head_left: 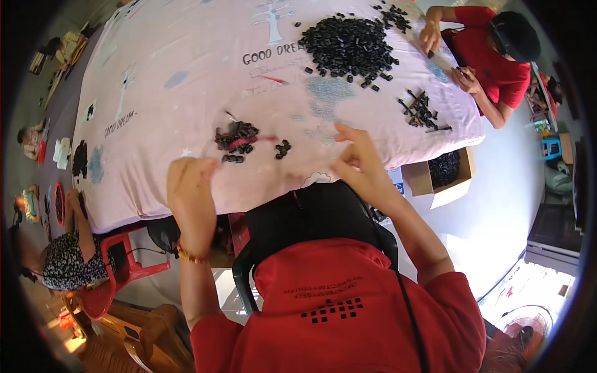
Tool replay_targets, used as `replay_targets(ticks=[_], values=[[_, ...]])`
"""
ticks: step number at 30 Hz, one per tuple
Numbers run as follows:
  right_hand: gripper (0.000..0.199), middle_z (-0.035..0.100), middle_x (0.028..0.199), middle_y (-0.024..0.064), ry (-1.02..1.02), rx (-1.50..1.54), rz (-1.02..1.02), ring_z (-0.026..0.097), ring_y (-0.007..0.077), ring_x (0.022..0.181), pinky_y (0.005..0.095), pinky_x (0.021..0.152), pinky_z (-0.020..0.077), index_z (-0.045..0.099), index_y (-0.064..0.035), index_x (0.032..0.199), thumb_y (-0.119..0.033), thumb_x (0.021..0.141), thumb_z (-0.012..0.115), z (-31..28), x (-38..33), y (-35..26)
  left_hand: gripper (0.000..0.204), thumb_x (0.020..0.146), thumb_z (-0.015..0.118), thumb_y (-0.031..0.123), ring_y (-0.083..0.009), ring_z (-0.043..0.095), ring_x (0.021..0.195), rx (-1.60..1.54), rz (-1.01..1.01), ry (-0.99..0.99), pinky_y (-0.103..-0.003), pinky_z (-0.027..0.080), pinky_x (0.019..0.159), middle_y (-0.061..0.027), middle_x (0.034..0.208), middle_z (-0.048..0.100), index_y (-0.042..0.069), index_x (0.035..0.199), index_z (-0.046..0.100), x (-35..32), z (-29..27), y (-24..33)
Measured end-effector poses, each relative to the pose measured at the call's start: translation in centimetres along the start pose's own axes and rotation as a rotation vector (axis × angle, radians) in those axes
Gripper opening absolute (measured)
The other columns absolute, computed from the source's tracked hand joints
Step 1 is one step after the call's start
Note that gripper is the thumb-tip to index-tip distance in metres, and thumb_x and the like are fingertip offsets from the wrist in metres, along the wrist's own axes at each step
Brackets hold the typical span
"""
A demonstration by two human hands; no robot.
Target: The person removes their glasses and sets them aside, then sorts small plastic parts on the table by hand. The person assembles pairs of plastic components together and arranges the pieces into piles across the table.
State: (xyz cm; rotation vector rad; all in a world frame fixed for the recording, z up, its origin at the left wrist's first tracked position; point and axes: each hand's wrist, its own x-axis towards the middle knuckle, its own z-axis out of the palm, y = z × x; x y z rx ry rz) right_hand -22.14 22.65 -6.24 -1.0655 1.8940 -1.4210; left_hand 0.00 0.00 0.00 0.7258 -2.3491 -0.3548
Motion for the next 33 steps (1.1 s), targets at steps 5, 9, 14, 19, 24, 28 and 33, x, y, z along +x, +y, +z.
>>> replay_targets(ticks=[5, 9, 14, 19, 24, 28, 33], values=[[0.048, 0.052, 0.117, 0.0065, -0.076, 0.164, 0.017, 0.057, 0.0088, 0.082, 0.0216, 0.072, 0.0465, 0.051, -0.0041, 0.142, -0.009, 0.097, 0.066, 0.6, 0.2, -1.8, 0.007, 0.086, 0.076, 0.005, -0.0192, 0.06, 0.085, -0.51, -0.118, -0.239, -0.028, 0.048, 0.074, -0.0078, 0.09, 0.062, 0.005, 0.094, 0.074, -1.9, -1.3, 6.1], [0.025, 0.055, 0.108, 0.006, -0.083, 0.064, -0.138, 0.057, 0.0078, 0.082, 0.0207, 0.071, 0.0465, 0.065, -0.001, 0.122, -0.007, 0.098, 0.064, -0.8, -0.4, -1.6, 0.006, 0.087, 0.076, 0.005, -0.0158, 0.058, 0.083, -0.771, -0.224, -0.298, -0.026, 0.047, 0.073, -0.0051, 0.091, 0.061, 0.005, 0.093, 0.075, -2.7, -1.9, 7.1], [0.012, 0.059, 0.101, 0.0083, -0.19, 0.244, -0.007, 0.062, 0.0112, 0.078, 0.0238, 0.069, 0.0499, 0.069, 0.005, 0.101, -0.002, 0.098, 0.059, -3.7, -2.0, -6.2, 0.007, 0.089, 0.074, 0.008, -0.0154, 0.056, 0.081, -0.928, -0.226, -0.211, -0.025, 0.046, 0.074, -0.0048, 0.089, 0.058, 0.002, 0.093, 0.073, -2.8, -2.8, 7.9], [0.008, 0.067, 0.098, 0.0154, -0.126, 0.284, 0.01, 0.067, 0.0185, 0.08, 0.0286, 0.068, 0.0527, 0.067, 0.009, 0.092, 0.003, 0.093, 0.062, -5.2, -3.9, -10.5, 0.017, 0.092, 0.073, 0.02, -0.0147, 0.053, 0.077, -1.059, -0.203, -0.117, -0.025, 0.044, 0.072, -0.0049, 0.088, 0.054, 0.003, 0.09, 0.069, -3.1, -3.8, 9.2], [0.012, 0.071, 0.093, 0.0119, 0.001, -0.086, -0.528, 0.07, 0.0239, 0.08, 0.0297, 0.071, 0.0549, 0.068, 0.0028, 0.099, -0.003, 0.09, 0.071, -6.2, -5.4, -13.3, 0.022, 0.09, 0.07, 0.018, -0.0137, 0.039, 0.071, -1.147, -0.063, 0.104, -0.026, 0.032, 0.06, -0.0037, 0.087, 0.041, 0.006, 0.08, 0.056, -3.1, -4.3, 10.8], [0.009, 0.074, 0.092, 0.0108, 0.104, -0.058, -0.65, 0.071, 0.023, 0.082, 0.0309, 0.068, 0.0561, 0.07, -0.0002, 0.098, -0.006, 0.091, 0.072, -6.5, -6.6, -14.7, 0.024, 0.09, 0.075, 0.022, -0.0142, 0.043, 0.071, -1.143, 0.037, 0.23, -0.027, 0.038, 0.055, -0.0036, 0.09, 0.041, 0.008, 0.08, 0.058, -3.5, -4.8, 11.7], [0.008, 0.076, 0.091, 0.0105, 0.187, 0.106, -0.605, 0.071, 0.0196, 0.079, 0.0288, 0.066, 0.0571, 0.072, -0.0016, 0.096, -0.009, 0.093, 0.071, -4.9, -8.0, -15.6, 0.023, 0.089, 0.079, 0.022, -0.0147, 0.049, 0.069, -1.153, 0.116, 0.41, -0.024, 0.048, 0.048, -0.0031, 0.088, 0.045, 0.009, 0.08, 0.063, -3.4, -4.8, 12.3]])
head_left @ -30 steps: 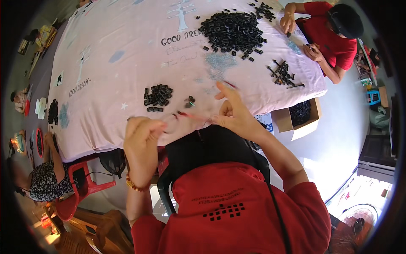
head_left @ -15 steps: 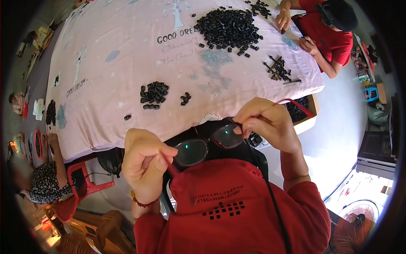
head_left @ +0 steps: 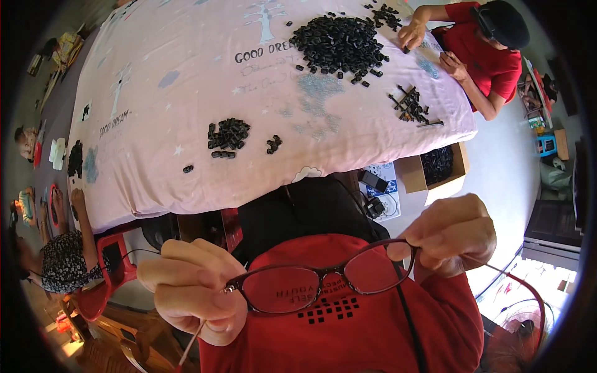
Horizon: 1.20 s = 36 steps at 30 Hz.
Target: The person removes their glasses and sets them aside, then sorts small plastic parts on the table by hand. The person assembles pairs of plastic components together and arranges the pieces into piles across the table.
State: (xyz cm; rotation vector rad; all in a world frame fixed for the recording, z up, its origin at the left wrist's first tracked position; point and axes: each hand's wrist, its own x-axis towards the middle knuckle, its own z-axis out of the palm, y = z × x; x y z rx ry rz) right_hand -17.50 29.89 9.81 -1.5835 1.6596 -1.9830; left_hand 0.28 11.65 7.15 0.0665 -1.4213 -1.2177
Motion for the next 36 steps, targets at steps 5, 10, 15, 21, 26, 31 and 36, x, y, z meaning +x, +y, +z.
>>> replay_targets(ticks=[5, 10, 15, 21, 26, 31, 36], values=[[0.019, 0.072, 0.089, 0.0128, -0.314, -0.046, -0.195, 0.073, 0.0217, 0.076, 0.0274, 0.054, 0.059, 0.07, -0.001, 0.098, -0.007, 0.083, 0.08, -2.2, 1.2, -0.5, 0.019, 0.09, 0.077, 0.021, -0.0156, 0.05, 0.063, -0.017, -0.028, 0.013, -0.025, 0.05, 0.043, -0.0038, 0.085, 0.045, 0.009, 0.087, 0.062, 0.4, 0.3, 0.8], [0.015, 0.069, 0.094, 0.0207, -0.19, 0.219, -0.217, 0.073, 0.0256, 0.07, 0.028, 0.054, 0.0604, 0.069, 0.0022, 0.099, -0.004, 0.086, 0.075, -0.6, 1.1, -0.8, 0.02, 0.096, 0.067, 0.023, -0.0116, 0.041, 0.063, 0.039, 0.131, 0.071, -0.023, 0.031, 0.049, 0.0007, 0.082, 0.041, 0.012, 0.087, 0.053, 0.3, 1.6, 1.7], [0.021, 0.055, 0.097, 0.0134, -0.084, 0.288, -0.194, 0.063, 0.0218, 0.059, 0.024, 0.052, 0.0629, 0.064, 0.0042, 0.115, 0.0, 0.095, 0.065, 0.0, 1.8, -1.6, 0.015, 0.097, 0.069, 0.03, -0.0074, 0.047, 0.068, -0.067, 0.181, 0.047, -0.016, 0.035, 0.051, 0.0029, 0.096, 0.048, 0.016, 0.101, 0.064, 0.6, 0.0, 1.8], [0.019, 0.057, 0.105, 0.0075, -0.194, 0.293, -0.175, 0.065, 0.0148, 0.072, 0.0214, 0.062, 0.0582, 0.07, -0.0022, 0.111, -0.004, 0.092, 0.071, -3.2, 1.7, -1.5, 0.01, 0.097, 0.069, 0.027, -0.0069, 0.049, 0.075, -0.067, 0.093, 0.072, -0.013, 0.041, 0.054, 0.0049, 0.101, 0.051, 0.018, 0.101, 0.066, 1.9, 0.5, 3.2], [0.021, 0.062, 0.111, 0.0026, -0.206, 0.406, -0.205, 0.068, 0.0093, 0.08, 0.0191, 0.069, 0.055, 0.073, -0.0091, 0.096, -0.002, 0.08, 0.084, -4.3, 1.3, -1.1, 0.037, 0.107, 0.045, 0.029, -0.0301, 0.064, 0.1, -0.177, -0.065, -0.103, -0.037, 0.065, 0.067, -0.0103, 0.12, 0.056, 0.011, 0.137, 0.059, 2.2, 0.2, 4.7], [0.014, 0.07, 0.099, 0.0013, -0.197, 0.408, -0.312, 0.07, 0.0071, 0.075, 0.0175, 0.069, 0.0533, 0.075, -0.0102, 0.091, -0.003, 0.082, 0.082, -4.0, 1.2, -1.5, 0.034, 0.107, 0.046, 0.025, -0.0272, 0.065, 0.094, -0.159, -0.102, -0.068, -0.035, 0.066, 0.067, -0.0105, 0.116, 0.058, 0.007, 0.131, 0.062, 2.5, 0.7, 5.2], [0.009, 0.077, 0.089, 0.0002, -0.169, 0.413, -0.388, 0.072, 0.0053, 0.07, 0.0161, 0.069, 0.0519, 0.077, -0.011, 0.087, -0.004, 0.084, 0.081, -3.5, 0.4, -1.6, 0.03, 0.104, 0.053, 0.021, -0.0251, 0.067, 0.093, -0.266, 0.149, 0.029, -0.03, 0.065, 0.061, -0.0114, 0.115, 0.058, 0.006, 0.128, 0.064, 2.1, 0.7, 4.0]])
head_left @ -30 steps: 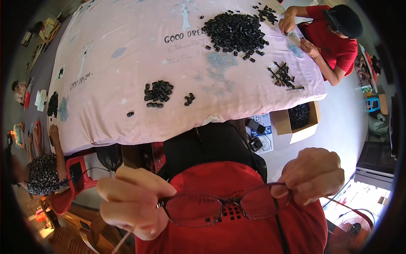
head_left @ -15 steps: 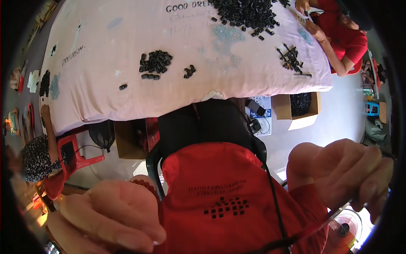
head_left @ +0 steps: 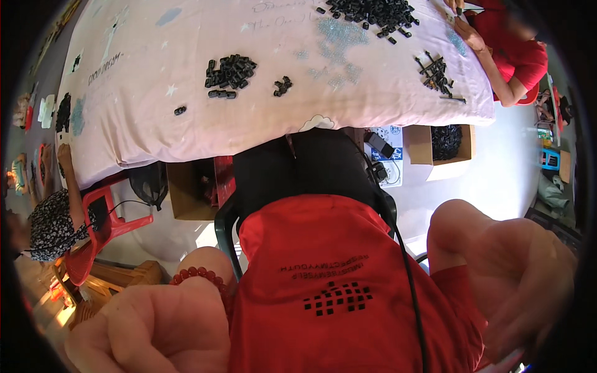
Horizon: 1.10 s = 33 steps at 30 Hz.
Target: The person removes their glasses and sets them aside, then sorts small plastic parts on the table by hand. The person assembles pairs of plastic components together and arranges the pieces into piles across the table.
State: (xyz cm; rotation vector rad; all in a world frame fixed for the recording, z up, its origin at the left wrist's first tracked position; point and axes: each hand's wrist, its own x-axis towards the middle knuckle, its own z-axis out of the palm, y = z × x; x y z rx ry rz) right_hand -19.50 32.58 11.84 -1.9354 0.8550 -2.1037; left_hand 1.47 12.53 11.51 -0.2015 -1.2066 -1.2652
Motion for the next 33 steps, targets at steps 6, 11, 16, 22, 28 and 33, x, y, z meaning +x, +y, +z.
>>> replay_targets(ticks=[6, 11, 16, 22, 28, 33], values=[[0.012, 0.076, 0.092, 0.0026, 0.011, 0.07, 0.143, 0.073, 0.0086, 0.071, 0.0179, 0.068, 0.056, 0.076, -0.0083, 0.091, 0.0, 0.083, 0.08, 0.3, -0.2, 0.0, 0.031, 0.101, 0.058, 0.008, -0.0162, 0.064, 0.107, -0.17, -0.092, -0.377, -0.022, 0.06, 0.088, -0.0012, 0.126, 0.064, 0.022, 0.126, 0.07, 1.9, -3.5, 1.2], [0.015, 0.075, 0.095, 0.0045, -0.011, 0.122, 0.223, 0.074, 0.0113, 0.072, 0.0194, 0.067, 0.0594, 0.075, -0.0061, 0.093, 0.003, 0.082, 0.079, 0.7, 0.7, 0.2, 0.027, 0.1, 0.059, 0.008, -0.0134, 0.065, 0.106, -0.211, -0.171, -0.373, -0.021, 0.06, 0.089, 0.0, 0.12, 0.067, 0.02, 0.12, 0.073, 2.0, -3.8, 1.9], [0.018, 0.074, 0.097, 0.0065, -0.017, 0.18, 0.313, 0.075, 0.014, 0.073, 0.0209, 0.066, 0.0629, 0.075, -0.0038, 0.096, 0.007, 0.082, 0.078, 1.4, 2.1, 1.0, 0.027, 0.097, 0.063, 0.003, -0.0126, 0.068, 0.103, -0.37, -0.19, -0.341, -0.019, 0.06, 0.088, -0.002, 0.118, 0.068, 0.012, 0.121, 0.072, 2.0, -4.0, 0.8], [0.017, 0.074, 0.097, 0.0107, -0.11, 0.289, 0.36, 0.075, 0.0185, 0.072, 0.0231, 0.065, 0.0653, 0.073, 0.0003, 0.098, 0.008, 0.084, 0.075, 0.7, 2.8, 1.7, 0.026, 0.094, 0.067, 0.0, -0.0138, 0.069, 0.103, -0.421, -0.103, -0.34, -0.019, 0.061, 0.089, -0.005, 0.116, 0.069, 0.007, 0.118, 0.072, 2.2, -4.2, 0.0], [0.011, 0.073, 0.092, 0.011, -0.15, 0.232, 0.347, 0.073, 0.0171, 0.068, 0.0204, 0.055, 0.059, 0.073, 0.0012, 0.098, 0.006, 0.089, 0.069, 0.6, 2.9, 2.7, 0.026, 0.094, 0.067, 0.0, -0.0194, 0.069, 0.105, -0.553, -0.077, -0.351, -0.023, 0.062, 0.09, -0.0084, 0.121, 0.067, 0.004, 0.119, 0.071, 2.1, -4.5, -0.6], [0.011, 0.073, 0.086, 0.0107, -0.174, 0.161, 0.288, 0.071, 0.0151, 0.063, 0.0173, 0.045, 0.0524, 0.073, 0.0019, 0.098, 0.004, 0.094, 0.063, 0.6, 3.5, 4.4, 0.013, 0.099, 0.063, 0.018, -0.0076, 0.049, 0.08, -0.662, -0.11, -0.08, -0.015, 0.047, 0.058, 0.0028, 0.108, 0.056, 0.012, 0.11, 0.065, 1.0, -4.4, -0.2]])
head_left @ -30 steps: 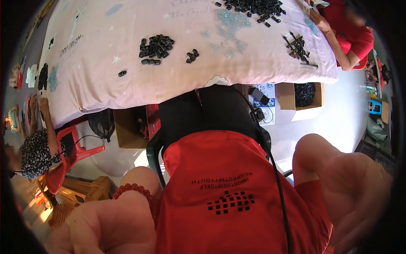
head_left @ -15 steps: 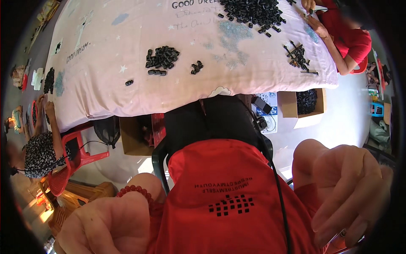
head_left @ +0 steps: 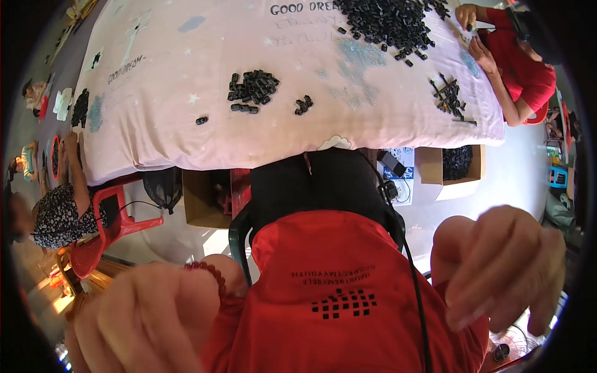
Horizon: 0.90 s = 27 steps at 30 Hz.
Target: The person removes their glasses and sets them aside, then sorts small plastic parts on the table by hand. The person assembles pairs of plastic components together and arranges the pieces into piles across the table.
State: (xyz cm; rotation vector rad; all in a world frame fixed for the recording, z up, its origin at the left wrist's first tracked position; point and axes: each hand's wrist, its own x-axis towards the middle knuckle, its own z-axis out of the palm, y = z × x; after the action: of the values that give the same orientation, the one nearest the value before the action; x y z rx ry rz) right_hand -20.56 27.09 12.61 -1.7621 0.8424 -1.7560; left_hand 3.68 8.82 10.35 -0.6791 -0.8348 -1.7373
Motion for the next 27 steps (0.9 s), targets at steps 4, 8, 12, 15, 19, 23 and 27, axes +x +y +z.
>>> replay_targets(ticks=[4, 8, 12, 15, 19, 23, 27], values=[[0.024, 0.069, 0.09, 0.0108, 0.008, -0.556, 0.232, 0.066, 0.0131, 0.067, 0.0244, 0.061, 0.0513, 0.066, 0.0055, 0.112, 0.002, 0.101, 0.044, -0.3, -0.5, 3.0, 0.034, 0.101, 0.054, 0.014, -0.0273, 0.069, 0.096, 0.966, -0.22, 0.333, -0.036, 0.057, 0.08, -0.0207, 0.118, 0.067, -0.004, 0.13, 0.056, -1.5, -5.7, -3.7], [0.026, 0.067, 0.106, 0.0082, 0.399, -0.337, 0.657, 0.065, 0.01, 0.079, 0.0237, 0.073, 0.0524, 0.063, 0.0024, 0.123, 0.001, 0.104, 0.045, 0.2, -5.6, 10.8, 0.039, 0.097, 0.066, 0.012, -0.0182, 0.061, 0.11, 1.377, -0.599, 0.468, -0.034, 0.052, 0.093, -0.0148, 0.12, 0.065, -0.003, 0.131, 0.056, -6.8, -17.5, -6.6], [0.027, 0.068, 0.107, 0.0092, 0.43, -0.34, 0.881, 0.066, 0.0113, 0.08, 0.0251, 0.073, 0.0527, 0.063, 0.0009, 0.126, 0.0, 0.104, 0.046, -1.3, -10.3, 14.9, 0.058, 0.092, 0.07, 0.02, -0.035, 0.054, 0.12, 1.775, -0.629, 0.233, -0.045, 0.044, 0.104, -0.0232, 0.134, 0.054, -0.007, 0.138, 0.046, -10.1, -22.2, -9.8], [0.026, 0.068, 0.106, 0.0086, 0.464, -0.362, 0.95, 0.066, 0.0112, 0.079, 0.0246, 0.073, 0.0534, 0.063, -0.0001, 0.125, -0.003, 0.105, 0.047, -1.8, -12.7, 16.7, 0.072, 0.09, 0.071, 0.027, -0.0464, 0.036, 0.138, 1.888, -0.774, 0.145, -0.05, 0.031, 0.117, -0.0295, 0.144, 0.044, -0.008, 0.144, 0.037, -10.5, -23.3, -10.8], [0.025, 0.068, 0.104, 0.009, 0.544, -0.38, 0.967, 0.067, 0.0122, 0.078, 0.0252, 0.071, 0.054, 0.064, -0.0003, 0.124, -0.005, 0.105, 0.048, -2.5, -14.4, 17.5, 0.083, 0.092, 0.068, 0.04, -0.0467, 0.027, 0.146, 2.078, -0.668, -0.072, -0.053, 0.023, 0.121, -0.0308, 0.153, 0.036, -0.007, 0.15, 0.031, -11.2, -25.3, -12.2], [0.024, 0.068, 0.104, 0.0091, 0.655, -0.362, 0.984, 0.067, 0.0121, 0.078, 0.0249, 0.071, 0.0539, 0.064, -0.0004, 0.123, -0.005, 0.105, 0.048, -3.0, -15.6, 18.0, 0.084, 0.092, 0.066, 0.049, -0.0477, 0.026, 0.146, 2.099, -0.687, -0.151, -0.059, 0.016, 0.121, -0.0299, 0.155, 0.032, 0.002, 0.154, 0.032, -11.1, -24.8, -13.3], [0.024, 0.069, 0.103, 0.0087, 0.632, -0.363, 0.962, 0.067, 0.0115, 0.076, 0.0246, 0.069, 0.0538, 0.064, -0.001, 0.123, -0.005, 0.105, 0.049, -3.0, -16.0, 18.7, 0.079, 0.092, 0.063, 0.054, -0.0482, 0.026, 0.146, 2.189, -0.721, -0.245, -0.063, 0.014, 0.12, -0.0288, 0.157, 0.03, 0.016, 0.156, 0.036, -10.4, -25.0, -14.2]])
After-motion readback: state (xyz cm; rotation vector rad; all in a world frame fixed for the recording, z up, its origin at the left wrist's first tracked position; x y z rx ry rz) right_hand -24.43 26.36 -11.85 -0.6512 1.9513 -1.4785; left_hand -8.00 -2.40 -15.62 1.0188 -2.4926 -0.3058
